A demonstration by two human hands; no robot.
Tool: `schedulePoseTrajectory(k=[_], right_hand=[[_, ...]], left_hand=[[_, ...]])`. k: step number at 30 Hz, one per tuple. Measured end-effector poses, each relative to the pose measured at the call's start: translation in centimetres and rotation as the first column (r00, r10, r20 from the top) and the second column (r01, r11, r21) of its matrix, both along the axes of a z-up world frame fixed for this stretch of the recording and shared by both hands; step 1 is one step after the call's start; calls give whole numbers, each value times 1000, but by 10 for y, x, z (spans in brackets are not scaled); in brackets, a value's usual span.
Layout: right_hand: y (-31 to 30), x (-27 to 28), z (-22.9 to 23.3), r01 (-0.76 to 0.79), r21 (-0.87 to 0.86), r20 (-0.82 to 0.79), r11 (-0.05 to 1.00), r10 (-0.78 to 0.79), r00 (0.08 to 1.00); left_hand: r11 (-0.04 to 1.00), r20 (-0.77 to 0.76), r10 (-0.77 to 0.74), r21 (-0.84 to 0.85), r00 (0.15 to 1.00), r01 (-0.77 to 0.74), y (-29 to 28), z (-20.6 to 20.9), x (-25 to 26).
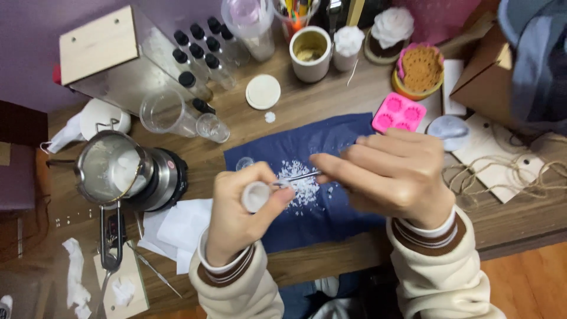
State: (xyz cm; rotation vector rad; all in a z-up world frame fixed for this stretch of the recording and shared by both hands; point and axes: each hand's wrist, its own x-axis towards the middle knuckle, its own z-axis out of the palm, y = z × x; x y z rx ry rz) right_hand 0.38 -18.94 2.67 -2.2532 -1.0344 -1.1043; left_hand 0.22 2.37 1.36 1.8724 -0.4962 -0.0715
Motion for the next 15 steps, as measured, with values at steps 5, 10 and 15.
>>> schedulePoseTrajectory(k=[5, 10, 15], right_hand=[[-3, -9, 5, 83, -21, 26, 996, -83, 996], [-1, -12, 2, 55, -67, 15, 996, -55, 998], [-2, -14, 4, 48, -100, -54, 994, -54, 997]], left_hand=[[991, 211, 134, -23, 968, -132, 6, 4, -9], [963, 620, 52, 176, 783, -204, 0, 6, -8], [967, 764, 64, 111, 642, -228, -1, 5, -4]])
